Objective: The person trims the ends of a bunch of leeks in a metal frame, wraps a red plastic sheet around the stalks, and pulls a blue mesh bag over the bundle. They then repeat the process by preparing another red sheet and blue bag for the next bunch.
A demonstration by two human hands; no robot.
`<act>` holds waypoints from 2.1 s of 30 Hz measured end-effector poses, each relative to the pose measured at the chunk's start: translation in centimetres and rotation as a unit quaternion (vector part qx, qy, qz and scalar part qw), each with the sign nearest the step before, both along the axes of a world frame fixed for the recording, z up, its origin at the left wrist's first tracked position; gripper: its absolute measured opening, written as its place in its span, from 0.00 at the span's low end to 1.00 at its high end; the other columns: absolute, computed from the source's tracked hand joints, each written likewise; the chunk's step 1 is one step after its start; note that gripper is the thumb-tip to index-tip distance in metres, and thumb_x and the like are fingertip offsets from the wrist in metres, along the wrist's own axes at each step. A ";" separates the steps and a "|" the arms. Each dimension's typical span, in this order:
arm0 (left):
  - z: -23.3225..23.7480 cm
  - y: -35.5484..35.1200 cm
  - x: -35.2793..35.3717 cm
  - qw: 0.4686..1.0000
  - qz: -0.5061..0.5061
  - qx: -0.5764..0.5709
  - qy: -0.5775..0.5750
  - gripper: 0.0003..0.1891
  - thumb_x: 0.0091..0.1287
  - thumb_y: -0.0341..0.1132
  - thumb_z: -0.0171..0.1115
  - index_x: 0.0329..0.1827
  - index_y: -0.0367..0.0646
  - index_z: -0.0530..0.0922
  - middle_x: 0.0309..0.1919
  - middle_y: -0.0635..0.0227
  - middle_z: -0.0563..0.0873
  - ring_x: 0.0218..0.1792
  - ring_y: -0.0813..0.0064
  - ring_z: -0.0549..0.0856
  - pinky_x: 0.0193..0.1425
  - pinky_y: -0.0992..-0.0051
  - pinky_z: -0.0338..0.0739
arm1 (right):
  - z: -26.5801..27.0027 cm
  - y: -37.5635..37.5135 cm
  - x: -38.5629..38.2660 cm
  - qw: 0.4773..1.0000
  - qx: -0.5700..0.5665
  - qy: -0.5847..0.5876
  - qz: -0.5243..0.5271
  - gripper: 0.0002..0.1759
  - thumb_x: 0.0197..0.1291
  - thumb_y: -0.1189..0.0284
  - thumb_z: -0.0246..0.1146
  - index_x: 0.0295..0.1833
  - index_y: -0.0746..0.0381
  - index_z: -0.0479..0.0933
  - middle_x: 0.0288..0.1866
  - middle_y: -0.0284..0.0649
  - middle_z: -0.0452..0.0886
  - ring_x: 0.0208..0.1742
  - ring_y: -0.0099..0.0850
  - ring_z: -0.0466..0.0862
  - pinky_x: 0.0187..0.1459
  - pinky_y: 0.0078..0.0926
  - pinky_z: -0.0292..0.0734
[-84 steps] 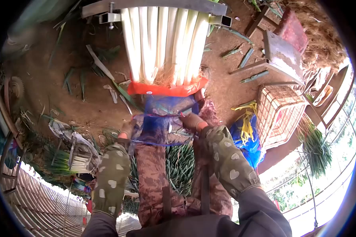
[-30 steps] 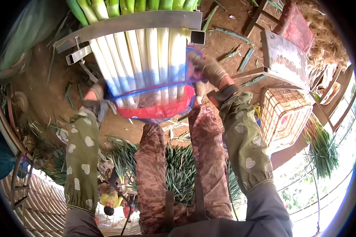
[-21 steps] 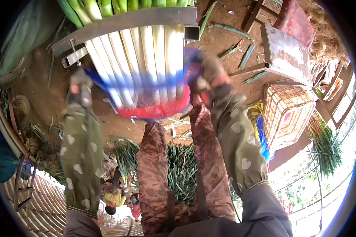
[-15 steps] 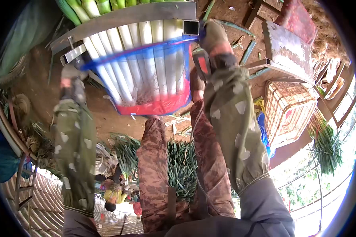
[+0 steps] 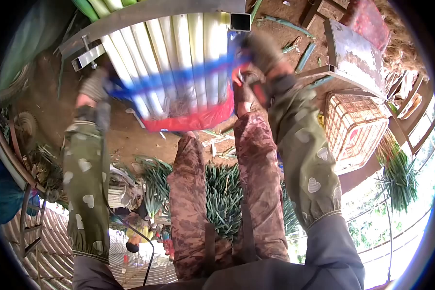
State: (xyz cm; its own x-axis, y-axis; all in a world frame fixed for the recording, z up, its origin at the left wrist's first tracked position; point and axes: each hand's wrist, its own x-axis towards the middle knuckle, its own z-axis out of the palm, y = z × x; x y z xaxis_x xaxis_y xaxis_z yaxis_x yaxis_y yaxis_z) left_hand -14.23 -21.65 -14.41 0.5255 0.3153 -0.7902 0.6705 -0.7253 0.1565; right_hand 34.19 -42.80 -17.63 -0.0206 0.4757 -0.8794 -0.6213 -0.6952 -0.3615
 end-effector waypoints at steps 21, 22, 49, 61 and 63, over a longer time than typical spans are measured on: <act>3.2 -1.8 4.9 0.981 0.107 0.045 0.153 0.39 0.50 0.58 0.73 0.59 0.39 0.78 0.45 0.47 0.88 0.49 0.50 0.88 0.53 0.59 0.84 | 2.4 -2.5 -3.5 0.996 -0.084 -0.038 -0.004 0.07 0.60 0.80 0.57 0.41 0.63 0.79 0.33 0.32 0.80 0.32 0.29 0.80 0.39 0.28 0.82; 3.2 -1.8 4.9 0.981 0.090 0.043 0.165 0.39 0.51 0.58 0.72 0.59 0.39 0.77 0.44 0.49 0.88 0.47 0.51 0.88 0.52 0.60 0.85 | 0.0 -2.9 -2.1 0.993 -0.069 0.023 -0.093 0.07 0.61 0.80 0.57 0.43 0.64 0.79 0.35 0.34 0.82 0.34 0.30 0.81 0.40 0.29 0.82; 8.6 2.0 7.7 0.980 0.170 0.083 0.055 0.37 0.45 0.48 0.83 0.59 0.50 0.79 0.51 0.59 0.88 0.49 0.57 0.88 0.54 0.62 0.83 | 1.1 -3.5 -3.7 0.997 -0.065 0.030 -0.034 0.08 0.62 0.74 0.60 0.43 0.64 0.81 0.32 0.35 0.82 0.28 0.29 0.80 0.33 0.25 0.81; 8.6 4.4 9.1 0.982 0.138 0.062 0.112 0.28 0.64 0.51 0.60 0.67 0.52 0.77 0.56 0.56 0.87 0.61 0.57 0.83 0.70 0.65 0.73 | -0.6 1.1 2.1 0.860 0.257 -0.387 0.213 0.15 0.51 0.85 0.62 0.44 0.60 0.83 0.37 0.41 0.87 0.41 0.34 0.87 0.45 0.29 0.83; 9.2 5.1 10.5 0.981 0.131 0.055 0.128 0.26 0.72 0.52 0.47 0.69 0.55 0.77 0.59 0.58 0.86 0.65 0.61 0.82 0.73 0.68 0.69 | 3.1 3.3 2.9 0.780 0.264 -0.472 0.314 0.17 0.49 0.86 0.63 0.45 0.59 0.84 0.39 0.41 0.87 0.43 0.35 0.87 0.46 0.29 0.83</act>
